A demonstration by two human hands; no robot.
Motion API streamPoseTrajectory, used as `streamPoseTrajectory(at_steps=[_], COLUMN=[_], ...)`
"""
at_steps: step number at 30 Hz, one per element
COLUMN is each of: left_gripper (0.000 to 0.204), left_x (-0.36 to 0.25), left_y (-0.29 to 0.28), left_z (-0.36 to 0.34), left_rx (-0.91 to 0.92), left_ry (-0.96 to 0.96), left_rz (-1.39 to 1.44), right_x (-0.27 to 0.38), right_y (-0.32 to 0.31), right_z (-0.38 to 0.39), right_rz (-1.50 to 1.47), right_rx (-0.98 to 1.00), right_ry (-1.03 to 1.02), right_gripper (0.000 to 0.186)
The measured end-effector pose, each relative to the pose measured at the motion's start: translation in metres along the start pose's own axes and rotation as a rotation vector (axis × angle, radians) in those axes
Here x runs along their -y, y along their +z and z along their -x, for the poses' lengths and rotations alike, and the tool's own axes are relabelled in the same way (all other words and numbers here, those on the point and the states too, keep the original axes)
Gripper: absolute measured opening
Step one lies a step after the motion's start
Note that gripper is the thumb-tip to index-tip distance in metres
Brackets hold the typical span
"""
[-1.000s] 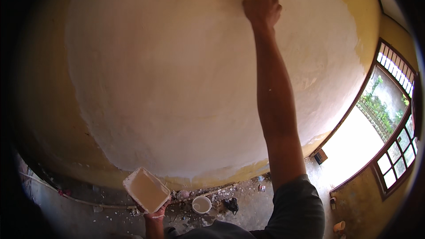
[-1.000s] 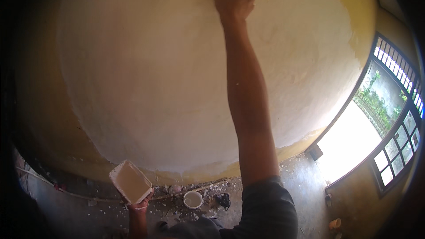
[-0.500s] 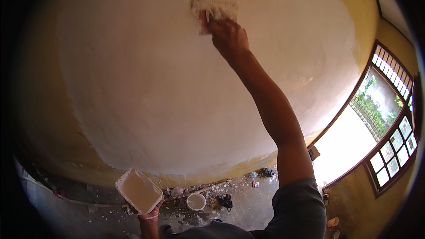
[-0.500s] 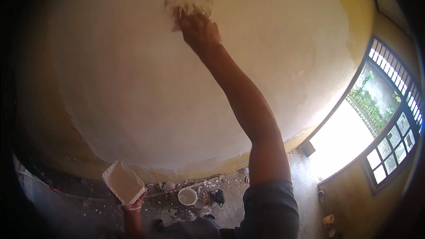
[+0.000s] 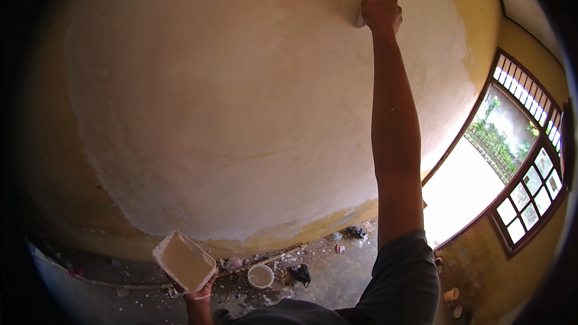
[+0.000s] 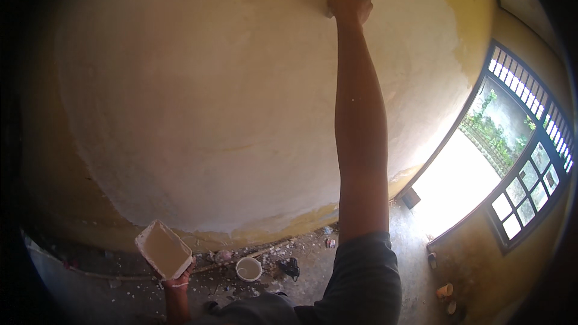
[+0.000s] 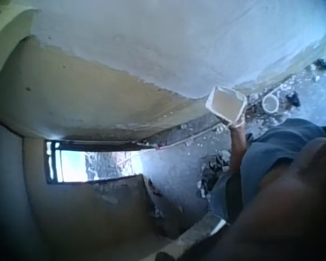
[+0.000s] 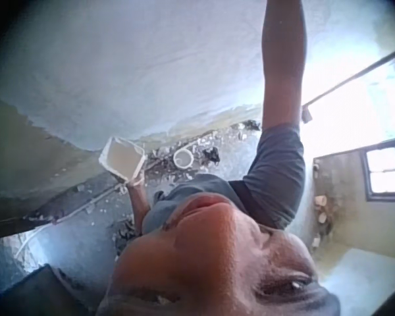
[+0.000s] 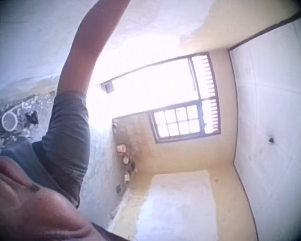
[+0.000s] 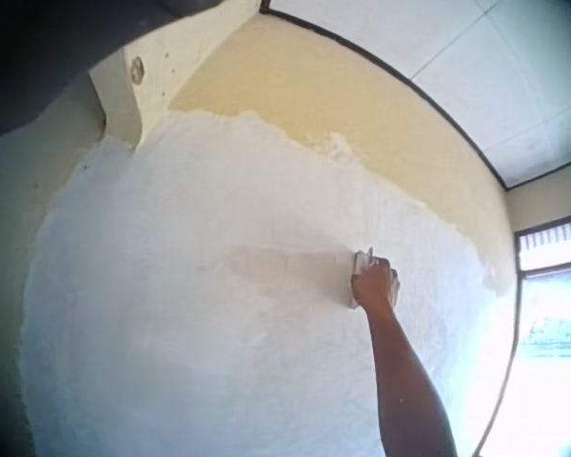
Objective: The person applies a white plaster or filler material to an indoor wall using a spreader. The person periodically scrapes more material from a rectangular container and smooths it onto different sections of the wall.
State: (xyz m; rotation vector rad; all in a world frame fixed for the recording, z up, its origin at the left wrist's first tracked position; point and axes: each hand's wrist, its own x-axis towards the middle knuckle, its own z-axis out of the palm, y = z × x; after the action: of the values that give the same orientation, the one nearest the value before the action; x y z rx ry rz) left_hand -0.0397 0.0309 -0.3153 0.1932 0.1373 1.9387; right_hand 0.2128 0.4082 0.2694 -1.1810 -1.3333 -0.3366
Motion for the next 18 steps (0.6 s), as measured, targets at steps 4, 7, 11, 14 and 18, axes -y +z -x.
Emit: streamPoseTrajectory(at_steps=[4,7,11,14,18], left_gripper=[0.071,0.072,0.073,0.074,0.075], left_x=[-0.004,-0.001,0.000,-0.004,0.001], left_y=[0.001,0.001,0.001,-0.001,-0.006], left_z=[0.002,-0.002,-0.005,-0.003,-0.004], left_rx=[0.003,0.016,0.033,0.043,0.046], left_ry=[0.030,0.033,0.063,0.088,0.113], left_rz=[-0.001,0.008,0.018,0.014,0.027], right_x=[0.064,0.095,0.105,0.093,0.042], right_y=[0.022,0.042,0.062,0.055,0.072], right_z=[0.058,0.108,0.180,0.220,0.201], right_rz=[-0.026,0.003,-0.104,-0.057,0.046], right_rx=[0.029,0.014,0.112,0.401,-0.132], right_ry=[-0.193,-0.467,-0.880,-0.983,-1.205], right_gripper=[0.039,0.025,0.009,0.016,0.036])
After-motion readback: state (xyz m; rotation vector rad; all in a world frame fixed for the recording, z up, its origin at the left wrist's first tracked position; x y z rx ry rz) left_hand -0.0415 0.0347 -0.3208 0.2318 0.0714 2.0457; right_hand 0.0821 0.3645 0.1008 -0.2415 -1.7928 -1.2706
